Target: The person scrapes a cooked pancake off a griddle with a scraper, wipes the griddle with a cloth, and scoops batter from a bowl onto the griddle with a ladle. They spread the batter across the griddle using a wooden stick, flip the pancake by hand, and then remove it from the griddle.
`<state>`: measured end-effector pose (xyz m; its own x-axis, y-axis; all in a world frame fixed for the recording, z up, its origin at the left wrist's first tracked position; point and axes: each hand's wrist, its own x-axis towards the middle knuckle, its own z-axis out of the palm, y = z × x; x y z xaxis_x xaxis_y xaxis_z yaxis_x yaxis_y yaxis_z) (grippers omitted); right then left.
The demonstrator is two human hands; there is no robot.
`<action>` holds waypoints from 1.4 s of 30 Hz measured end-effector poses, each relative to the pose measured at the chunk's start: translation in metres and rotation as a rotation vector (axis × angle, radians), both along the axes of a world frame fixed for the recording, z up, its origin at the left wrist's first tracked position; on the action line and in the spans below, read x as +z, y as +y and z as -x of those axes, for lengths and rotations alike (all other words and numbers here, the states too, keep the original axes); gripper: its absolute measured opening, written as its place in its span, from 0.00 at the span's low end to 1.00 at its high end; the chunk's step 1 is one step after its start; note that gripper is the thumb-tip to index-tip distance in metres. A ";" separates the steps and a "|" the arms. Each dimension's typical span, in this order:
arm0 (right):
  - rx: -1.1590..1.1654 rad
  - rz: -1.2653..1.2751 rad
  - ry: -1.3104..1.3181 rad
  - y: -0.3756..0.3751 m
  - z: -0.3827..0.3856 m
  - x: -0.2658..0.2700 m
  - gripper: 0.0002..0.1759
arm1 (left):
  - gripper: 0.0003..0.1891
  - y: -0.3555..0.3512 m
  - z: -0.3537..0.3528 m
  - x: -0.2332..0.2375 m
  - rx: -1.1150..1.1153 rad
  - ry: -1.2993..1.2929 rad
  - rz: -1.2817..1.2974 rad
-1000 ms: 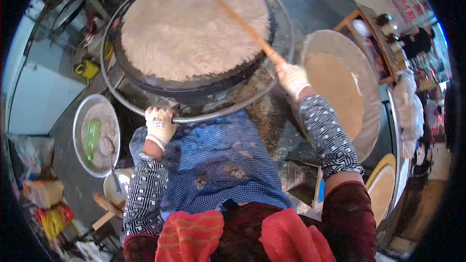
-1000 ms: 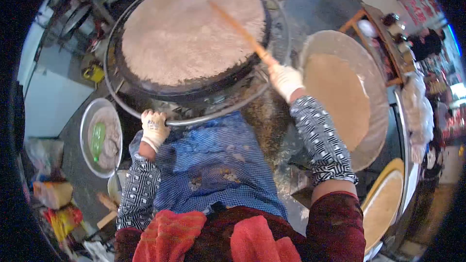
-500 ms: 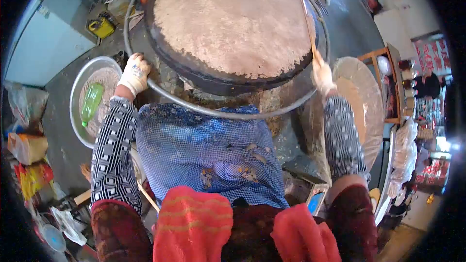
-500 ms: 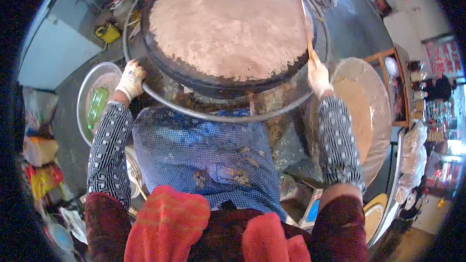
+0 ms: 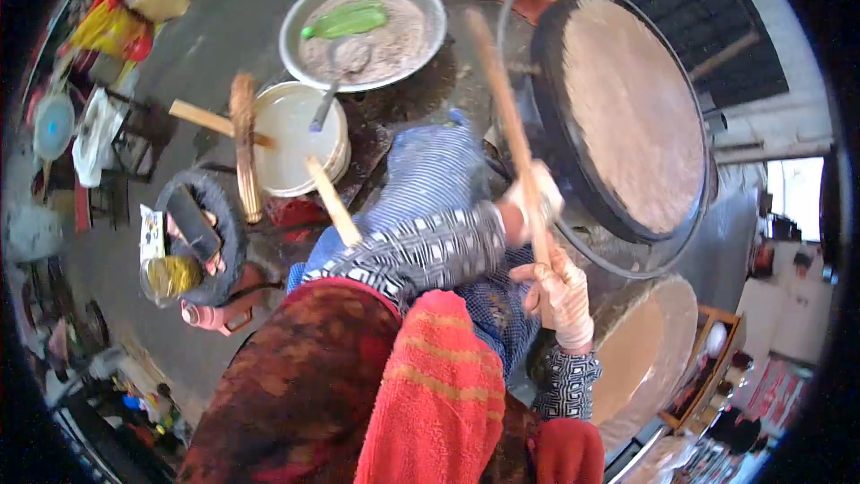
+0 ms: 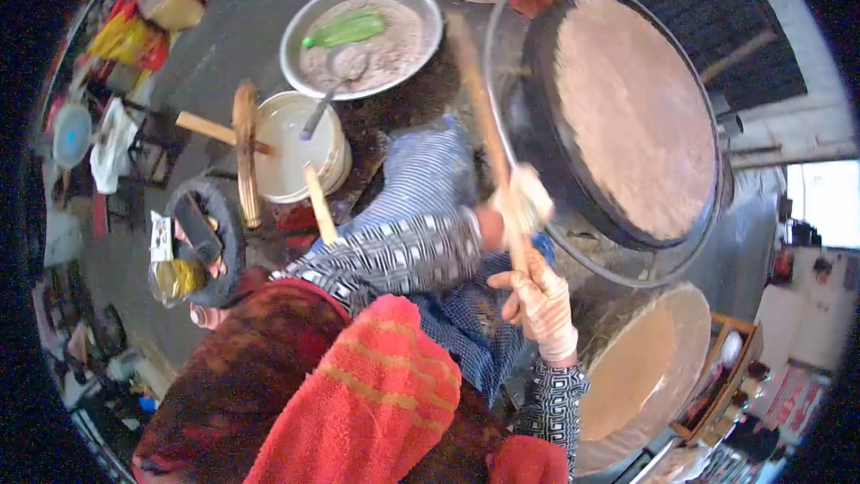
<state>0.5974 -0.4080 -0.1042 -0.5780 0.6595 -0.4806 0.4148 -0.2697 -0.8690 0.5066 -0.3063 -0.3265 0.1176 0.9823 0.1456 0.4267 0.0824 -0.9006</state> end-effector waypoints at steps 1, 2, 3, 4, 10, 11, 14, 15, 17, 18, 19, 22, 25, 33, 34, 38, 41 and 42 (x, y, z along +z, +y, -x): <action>0.136 0.030 -0.011 0.002 0.010 0.013 0.25 | 0.13 -0.015 -0.038 -0.001 0.162 0.662 -0.134; 0.265 0.063 -0.021 0.004 0.018 0.022 0.24 | 0.15 -0.025 -0.067 0.003 0.310 1.328 -0.256; 0.425 -0.030 -0.044 0.005 0.026 0.026 0.21 | 0.20 -0.127 -0.009 0.119 -0.363 1.775 0.095; 0.515 0.061 -0.141 0.004 0.033 0.033 0.19 | 0.20 -0.135 -0.009 0.114 -0.369 1.771 0.099; 0.694 -0.111 0.527 -0.048 0.123 -0.014 0.33 | 0.18 -0.143 0.084 0.077 -0.432 3.284 -0.517; 0.598 0.236 0.503 -0.060 0.138 0.001 0.34 | 0.18 -0.149 0.087 0.073 -0.363 3.519 -0.700; 0.371 0.152 0.562 -0.100 0.163 -0.012 0.26 | 0.20 -0.151 0.065 0.062 0.246 4.030 -1.555; 0.429 -0.065 0.437 -0.096 0.156 -0.018 0.17 | 0.21 -0.140 0.070 0.070 0.719 3.592 -2.631; 0.286 -0.497 0.177 -0.092 0.120 -0.037 0.18 | 0.20 -0.147 0.076 0.068 -0.171 3.906 -1.563; 0.279 -0.566 0.060 -0.085 0.095 -0.042 0.17 | 0.20 -0.150 0.074 0.066 0.001 4.081 -1.362; 0.109 -0.734 0.010 -0.088 0.068 -0.052 0.16 | 0.20 -0.169 0.079 0.071 0.156 3.988 -0.957; -0.153 -0.964 -0.288 -0.098 -0.007 -0.080 0.14 | 0.14 -0.145 0.102 0.016 0.889 3.933 -1.140; -0.392 -1.056 -0.634 -0.124 -0.088 -0.090 0.14 | 0.13 -0.147 0.098 0.024 0.962 3.996 -1.154; -0.663 -0.580 -1.204 -0.170 -0.233 -0.125 0.23 | 0.12 -0.146 0.079 0.052 1.336 3.799 -1.611; -0.652 -0.640 -1.174 -0.161 -0.227 -0.125 0.21 | 0.12 -0.149 0.071 0.075 1.390 3.779 -1.582; -0.607 -1.045 -0.692 -0.120 -0.163 -0.151 0.09 | 0.16 -0.159 0.086 0.148 1.464 3.875 -1.781; -0.431 -1.035 -0.452 -0.082 -0.085 -0.137 0.14 | 0.17 -0.177 0.152 0.183 1.314 4.194 -1.372; -0.370 -1.072 -0.372 -0.070 -0.060 -0.132 0.14 | 0.16 -0.187 0.177 0.194 1.143 4.397 -1.234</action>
<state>0.6569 -0.4784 -0.2359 -0.2105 0.9243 0.3185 0.7390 0.3637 -0.5670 0.3293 -0.4933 -0.1329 0.3610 0.9281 0.0915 0.8515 -0.3680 0.3736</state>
